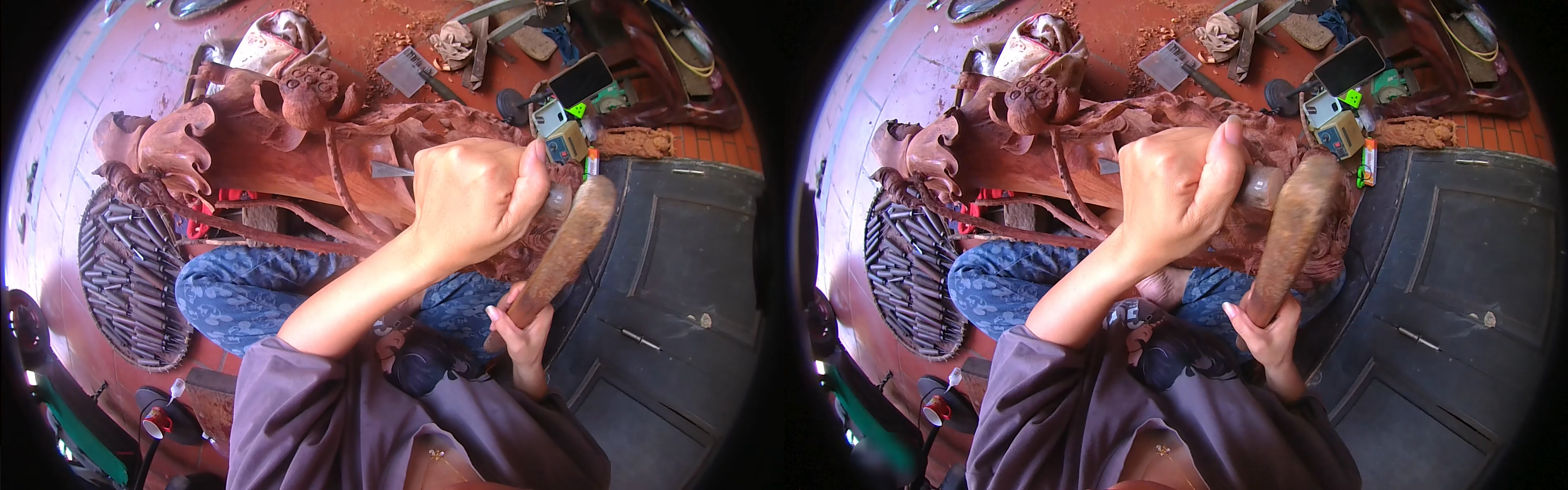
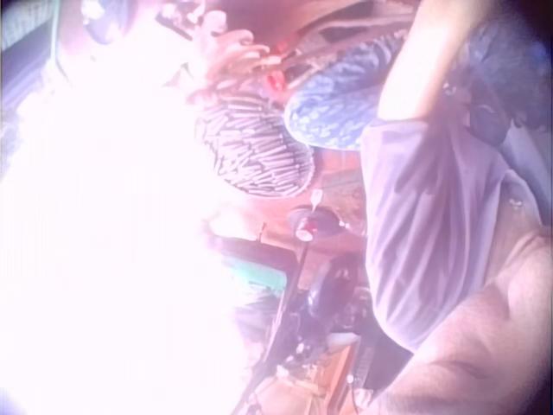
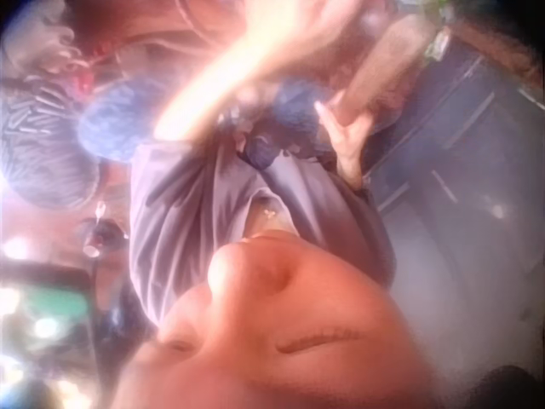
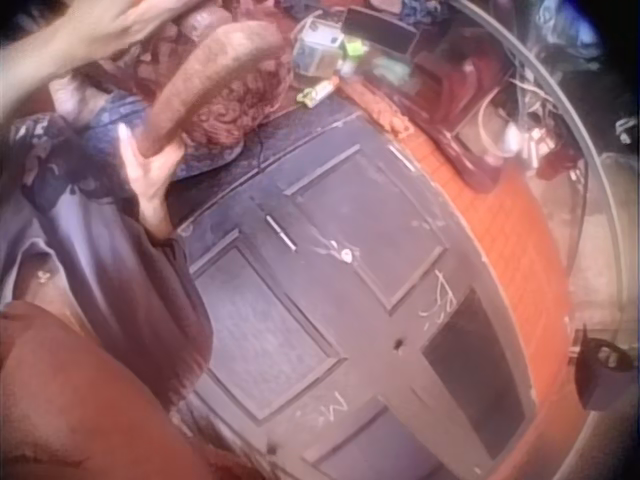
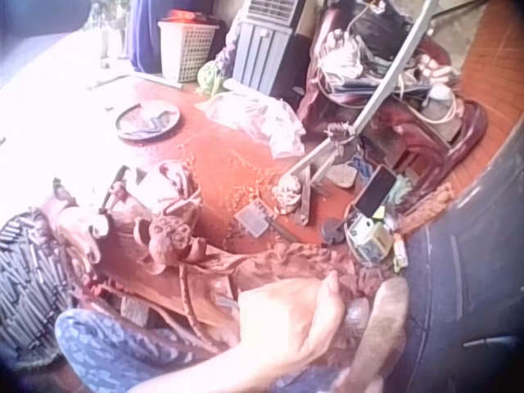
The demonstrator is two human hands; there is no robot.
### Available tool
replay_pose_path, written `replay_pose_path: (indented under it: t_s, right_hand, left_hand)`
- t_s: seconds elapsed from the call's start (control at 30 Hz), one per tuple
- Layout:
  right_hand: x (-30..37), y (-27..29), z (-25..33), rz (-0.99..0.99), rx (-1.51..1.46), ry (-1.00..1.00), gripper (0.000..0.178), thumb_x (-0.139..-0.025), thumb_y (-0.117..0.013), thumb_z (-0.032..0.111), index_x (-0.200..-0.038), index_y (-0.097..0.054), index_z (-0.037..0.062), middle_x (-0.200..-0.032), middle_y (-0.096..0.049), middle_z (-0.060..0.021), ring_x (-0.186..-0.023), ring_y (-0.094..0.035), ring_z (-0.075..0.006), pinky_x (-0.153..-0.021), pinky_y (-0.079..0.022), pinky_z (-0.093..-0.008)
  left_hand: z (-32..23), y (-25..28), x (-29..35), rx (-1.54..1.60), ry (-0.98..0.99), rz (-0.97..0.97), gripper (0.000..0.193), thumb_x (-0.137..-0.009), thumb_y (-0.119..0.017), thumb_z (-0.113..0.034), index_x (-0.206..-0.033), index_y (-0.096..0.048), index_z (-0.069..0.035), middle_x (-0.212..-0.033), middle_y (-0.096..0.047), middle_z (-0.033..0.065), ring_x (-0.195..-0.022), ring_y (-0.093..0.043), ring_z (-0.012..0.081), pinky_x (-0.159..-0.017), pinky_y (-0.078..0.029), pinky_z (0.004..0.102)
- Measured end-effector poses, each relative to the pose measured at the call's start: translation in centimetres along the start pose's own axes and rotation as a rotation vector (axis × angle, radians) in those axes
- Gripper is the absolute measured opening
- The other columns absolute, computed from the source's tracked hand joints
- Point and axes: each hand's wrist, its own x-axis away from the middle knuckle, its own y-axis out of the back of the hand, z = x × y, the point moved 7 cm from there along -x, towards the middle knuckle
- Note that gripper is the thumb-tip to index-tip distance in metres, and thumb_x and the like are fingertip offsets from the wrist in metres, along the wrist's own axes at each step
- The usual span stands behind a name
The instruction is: The person is carving a large piece of wood using a chisel and mallet. They are sitting cross-legged on the floor and repeatedly striking the chisel to shape the wood.
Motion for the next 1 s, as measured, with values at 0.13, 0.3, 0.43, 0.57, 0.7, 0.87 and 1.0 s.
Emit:
replay_pose_path:
  t_s: [0.13, 0.3, 0.43, 0.57, 0.7, 0.87, 1.0]
  right_hand:
    - [0.6, -0.9, -1.0, -0.117, -0.220, 0.046, 0.026, -0.075, -0.066, -0.008, -0.090, -0.047, 0.0003, -0.065, -0.056, -0.0054, -0.057, -0.053, -0.0092, -0.057, -0.043, -0.0229]
    - [0.7, -0.7, -1.0, -0.026, -0.100, -0.042, 0.026, -0.076, -0.065, -0.008, -0.091, -0.045, 0.0005, -0.065, -0.055, -0.0046, -0.056, -0.052, -0.0091, -0.057, -0.043, -0.0236]
    - [0.8, -1.3, -2.3, -0.035, -0.097, 0.075, 0.026, -0.076, -0.066, -0.007, -0.089, -0.045, 0.0011, -0.065, -0.055, -0.0040, -0.055, -0.052, -0.0083, -0.054, -0.042, -0.0237]
    - [1.1, -0.8, -1.2, -0.094, -0.180, -0.059, 0.024, -0.077, -0.065, -0.004, -0.089, -0.045, 0.0011, -0.067, -0.055, -0.0047, -0.057, -0.053, -0.0093, -0.057, -0.042, -0.0244]
    - [1.1, -1.1, -2.8, -0.007, -0.023, 0.081, 0.024, -0.076, -0.065, -0.004, -0.088, -0.045, 0.0013, -0.067, -0.054, -0.0044, -0.056, -0.051, -0.0092, -0.056, -0.042, -0.0250]
    - [1.2, -1.3, -1.8, -0.204, -0.325, 0.044, 0.021, -0.075, -0.065, -0.005, -0.082, -0.047, 0.0013, -0.062, -0.055, -0.0037, -0.057, -0.051, -0.0082, -0.058, -0.042, -0.0253]
    - [0.4, -2.1, -2.4, 0.095, 0.058, -0.119, 0.023, -0.077, -0.065, -0.002, -0.088, -0.045, 0.0010, -0.064, -0.055, -0.0049, -0.060, -0.055, -0.0108, -0.062, -0.044, -0.0251]
  left_hand:
    - [-0.5, -0.3, 0.0, -0.004, -0.038, 0.048, 0.043, -0.094, -0.052, -0.015, -0.053, -0.046, -0.004, -0.049, -0.044, 0.0119, -0.043, -0.047, 0.0321, -0.042, -0.033, 0.0403]
    - [0.0, -0.3, 0.1, -0.062, -0.024, 0.062, 0.043, -0.094, -0.052, -0.016, -0.053, -0.046, -0.005, -0.049, -0.044, 0.0118, -0.043, -0.047, 0.0318, -0.042, -0.033, 0.0403]
    - [0.0, -0.5, 0.0, -0.089, -0.024, 0.047, 0.042, -0.088, -0.056, -0.020, -0.048, -0.050, -0.007, -0.047, -0.048, 0.0107, -0.044, -0.054, 0.0298, -0.040, -0.039, 0.0401]
    - [0.0, -0.5, 0.1, -0.109, -0.033, 0.053, 0.042, -0.088, -0.056, -0.020, -0.049, -0.050, -0.007, -0.047, -0.049, 0.0108, -0.045, -0.055, 0.0296, -0.041, -0.040, 0.0400]
    - [0.0, -0.5, 0.2, -0.107, -0.035, 0.066, 0.041, -0.088, -0.056, -0.020, -0.050, -0.050, -0.007, -0.047, -0.049, 0.0106, -0.045, -0.055, 0.0296, -0.041, -0.040, 0.0399]
    - [0.1, -0.6, 0.4, -0.148, -0.051, 0.089, 0.041, -0.088, -0.056, -0.021, -0.050, -0.050, -0.007, -0.048, -0.048, 0.0100, -0.045, -0.055, 0.0295, -0.041, -0.040, 0.0402]
    - [0.1, -0.3, 0.5, -0.133, -0.057, 0.113, 0.042, -0.093, -0.053, -0.017, -0.053, -0.046, -0.004, -0.050, -0.044, 0.0123, -0.045, -0.048, 0.0318, -0.043, -0.034, 0.0404]
